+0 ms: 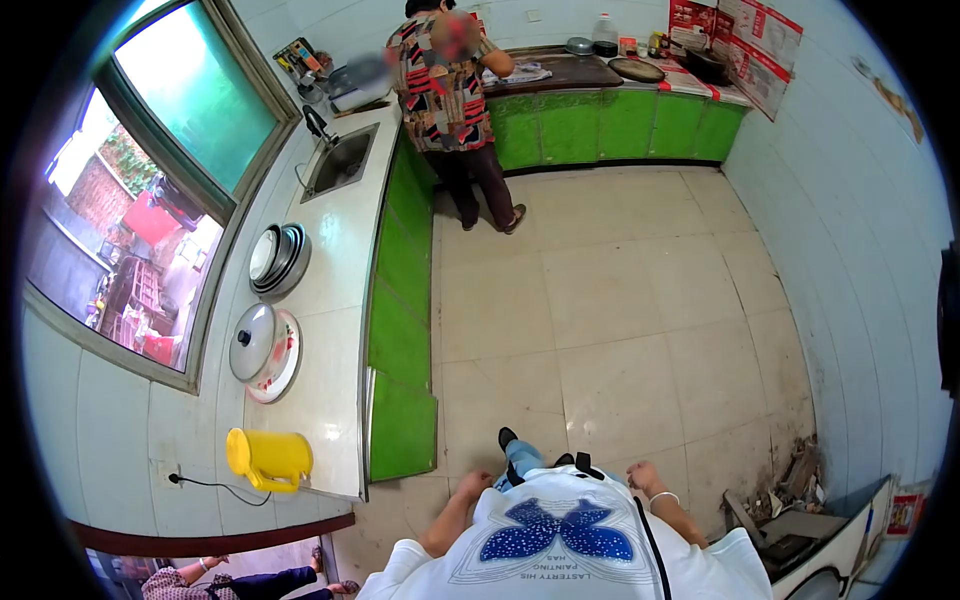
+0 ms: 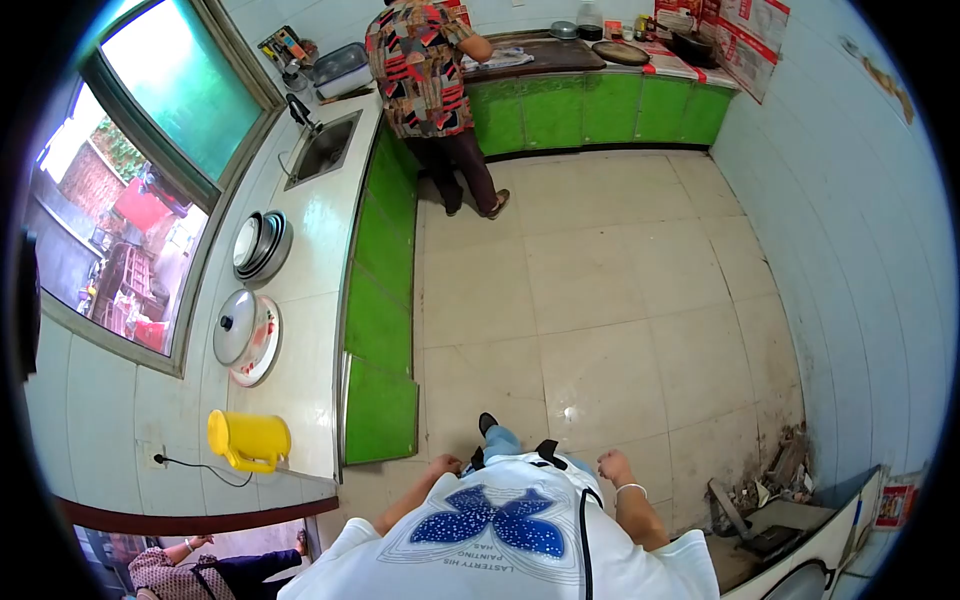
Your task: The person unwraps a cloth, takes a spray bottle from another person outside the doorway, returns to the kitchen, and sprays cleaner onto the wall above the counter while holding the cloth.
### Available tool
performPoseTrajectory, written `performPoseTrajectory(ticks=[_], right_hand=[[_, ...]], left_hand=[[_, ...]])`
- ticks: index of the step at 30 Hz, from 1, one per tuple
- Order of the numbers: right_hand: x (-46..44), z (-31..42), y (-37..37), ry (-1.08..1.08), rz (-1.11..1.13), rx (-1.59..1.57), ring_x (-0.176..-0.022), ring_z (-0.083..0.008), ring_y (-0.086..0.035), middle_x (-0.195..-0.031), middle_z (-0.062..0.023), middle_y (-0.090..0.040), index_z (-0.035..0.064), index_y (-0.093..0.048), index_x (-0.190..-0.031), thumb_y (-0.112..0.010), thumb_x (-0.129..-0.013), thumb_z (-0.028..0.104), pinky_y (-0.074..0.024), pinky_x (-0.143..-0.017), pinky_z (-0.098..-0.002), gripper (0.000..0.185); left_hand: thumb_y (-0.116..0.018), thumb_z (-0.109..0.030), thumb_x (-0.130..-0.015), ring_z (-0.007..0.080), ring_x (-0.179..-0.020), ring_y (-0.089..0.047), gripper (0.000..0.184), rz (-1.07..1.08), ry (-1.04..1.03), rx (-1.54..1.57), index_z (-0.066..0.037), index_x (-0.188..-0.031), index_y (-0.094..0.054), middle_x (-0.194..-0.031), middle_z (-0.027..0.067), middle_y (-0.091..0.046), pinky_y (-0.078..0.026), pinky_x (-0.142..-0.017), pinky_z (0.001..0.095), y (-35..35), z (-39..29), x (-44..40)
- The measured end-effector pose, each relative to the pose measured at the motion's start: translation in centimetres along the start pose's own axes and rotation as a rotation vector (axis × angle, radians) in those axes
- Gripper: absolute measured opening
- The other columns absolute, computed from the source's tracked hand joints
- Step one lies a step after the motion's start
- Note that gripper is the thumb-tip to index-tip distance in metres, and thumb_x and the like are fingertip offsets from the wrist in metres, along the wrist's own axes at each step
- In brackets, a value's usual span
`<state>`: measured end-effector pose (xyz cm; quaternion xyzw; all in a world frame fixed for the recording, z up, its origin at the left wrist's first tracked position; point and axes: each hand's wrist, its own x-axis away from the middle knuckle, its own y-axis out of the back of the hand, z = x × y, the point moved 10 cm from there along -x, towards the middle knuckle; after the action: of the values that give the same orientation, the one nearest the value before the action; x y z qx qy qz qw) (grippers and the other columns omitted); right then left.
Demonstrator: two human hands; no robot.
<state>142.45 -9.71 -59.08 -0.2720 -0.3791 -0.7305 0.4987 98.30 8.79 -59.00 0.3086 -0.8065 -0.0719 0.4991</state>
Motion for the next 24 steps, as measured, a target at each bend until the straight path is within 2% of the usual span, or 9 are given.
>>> performPoseTrajectory(ticks=[3,7,13,17,22,24], right_hand=[[0.7,0.9,0.2,-0.005,0.023,0.014,-0.050,-0.0224,-0.058,-0.064,-0.0149,-0.061,-0.0027,-0.062,-0.087,-0.049,-0.083,0.002,-0.0448,-0.042,-0.0319,0.014],[1.7,1.3,0.0,-0.027,0.041,0.007,-0.049,-0.0223,-0.058,-0.064,-0.0146,-0.061,-0.0024,-0.062,-0.087,-0.049,-0.083,0.002,-0.0449,-0.042,-0.0320,0.015],[1.4,-0.8,1.2,-0.056,0.041,0.035,-0.050,-0.0210,-0.058,-0.064,-0.0138,-0.061,-0.0013,-0.062,-0.089,-0.047,-0.083,0.002,-0.0467,-0.044,-0.0319,0.017],[1.3,-1.8,3.1,-0.098,0.014,-0.049,-0.049,-0.0217,-0.057,-0.063,-0.0138,-0.060,-0.0018,-0.062,-0.090,-0.047,-0.085,0.006,-0.0439,-0.041,-0.0322,0.017],[0.3,-1.9,5.9,-0.155,-0.041,-0.103,-0.047,-0.0205,-0.055,-0.061,-0.0133,-0.058,-0.0026,-0.060,-0.089,-0.045,-0.085,0.006,-0.0405,-0.039,-0.0314,0.017],[-1.7,0.7,6.2,-0.057,0.062,-0.196,-0.046,-0.0195,-0.053,-0.063,-0.0134,-0.059,-0.0040,-0.059,-0.089,-0.045,-0.087,0.007,-0.0388,-0.038,-0.0315,0.018]], left_hand=[[-0.058,-0.027,-0.081,0.0302,-0.099,-0.064,0.036,0.031,0.020,0.019,-0.004,-0.108,-0.067,-0.105,0.0175,-0.067,-0.049,-0.086,0.0378,-1.2,-0.5,0.7],[-0.060,-0.028,-0.082,0.0302,-0.096,-0.064,0.034,-0.042,0.035,0.059,-0.003,-0.105,-0.067,-0.102,0.0178,-0.068,-0.049,-0.084,0.0383,-0.5,-2.2,3.3],[-0.060,-0.029,-0.082,0.0314,-0.093,-0.064,0.034,-0.116,0.034,0.050,-0.003,-0.103,-0.068,-0.100,0.0187,-0.068,-0.049,-0.083,0.0391,-0.4,-1.3,2.7],[-0.059,-0.031,-0.081,0.0339,-0.094,-0.064,0.035,-0.095,-0.018,0.063,-0.003,-0.100,-0.069,-0.098,0.0206,-0.067,-0.049,-0.083,0.0401,-0.4,-1.7,1.7],[-0.057,-0.030,-0.081,0.0331,-0.095,-0.064,0.034,-0.105,0.020,0.058,-0.004,-0.098,-0.070,-0.099,0.0203,-0.067,-0.049,-0.084,0.0400,1.1,-4.1,1.3],[-0.056,-0.029,-0.081,0.0320,-0.095,-0.064,0.033,-0.113,0.009,0.021,-0.004,-0.098,-0.070,-0.098,0.0198,-0.068,-0.049,-0.084,0.0398,1.5,-4.2,-0.7]])
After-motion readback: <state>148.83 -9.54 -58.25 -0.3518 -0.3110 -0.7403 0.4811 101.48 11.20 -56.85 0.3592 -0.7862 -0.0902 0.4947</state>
